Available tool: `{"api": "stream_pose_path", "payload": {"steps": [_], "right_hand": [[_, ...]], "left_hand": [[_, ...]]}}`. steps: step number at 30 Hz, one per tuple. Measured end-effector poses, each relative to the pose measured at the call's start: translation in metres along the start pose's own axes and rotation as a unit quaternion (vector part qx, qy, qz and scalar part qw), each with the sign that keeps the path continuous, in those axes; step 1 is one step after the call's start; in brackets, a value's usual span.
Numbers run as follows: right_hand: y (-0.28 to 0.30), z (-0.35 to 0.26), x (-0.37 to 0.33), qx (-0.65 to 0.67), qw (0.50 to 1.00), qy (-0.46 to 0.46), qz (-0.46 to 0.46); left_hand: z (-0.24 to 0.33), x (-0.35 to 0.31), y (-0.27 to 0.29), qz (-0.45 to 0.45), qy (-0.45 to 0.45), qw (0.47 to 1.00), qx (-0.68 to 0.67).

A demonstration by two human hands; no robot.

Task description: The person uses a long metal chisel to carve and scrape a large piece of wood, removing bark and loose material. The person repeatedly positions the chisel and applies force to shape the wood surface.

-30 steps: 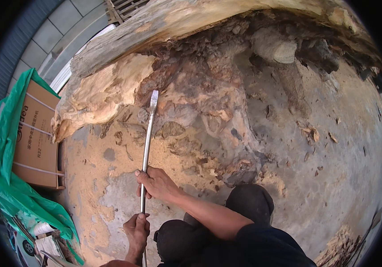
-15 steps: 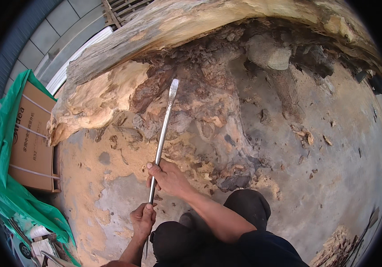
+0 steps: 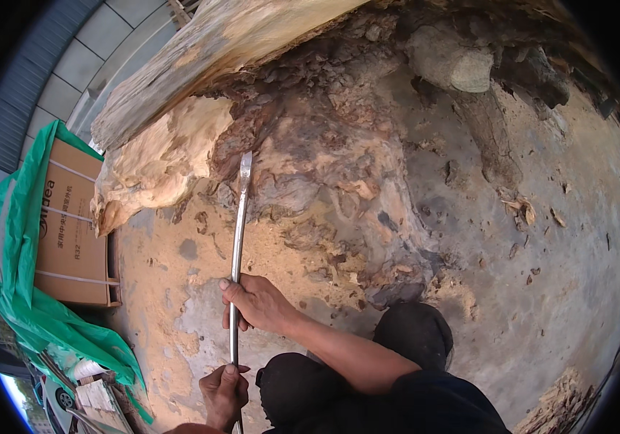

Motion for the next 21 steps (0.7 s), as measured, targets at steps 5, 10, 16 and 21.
{"api": "stream_pose_path", "payload": {"steps": [5, 10, 16, 21], "right_hand": [[0.014, 0.009, 0.003, -0.052, 0.998, 0.013, 0.025], [0.031, 0.022, 0.019, -0.092, 0.995, 0.022, 0.041], [0.047, 0.001, 0.025, -0.142, 0.986, 0.047, 0.076], [0.046, -0.044, 0.015, -0.097, 0.989, 0.072, 0.085]], "left_hand": [[-0.020, 0.018, -0.015, 0.002, -0.029, 0.999, -0.044], [-0.056, 0.076, -0.032, 0.040, -0.102, 0.992, -0.060], [-0.044, 0.106, -0.061, 0.052, -0.156, 0.982, -0.094], [0.018, 0.077, -0.048, 0.080, -0.214, 0.973, -0.027]]}}
Point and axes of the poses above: each hand's wrist, its own x-axis towards the middle knuckle, its own y-axis out of the back of the hand, z = x × y, the point moved 10 cm from there along x, towards the middle knuckle, and after that the axes turned 9 degrees about x, right-handed, at the moved point
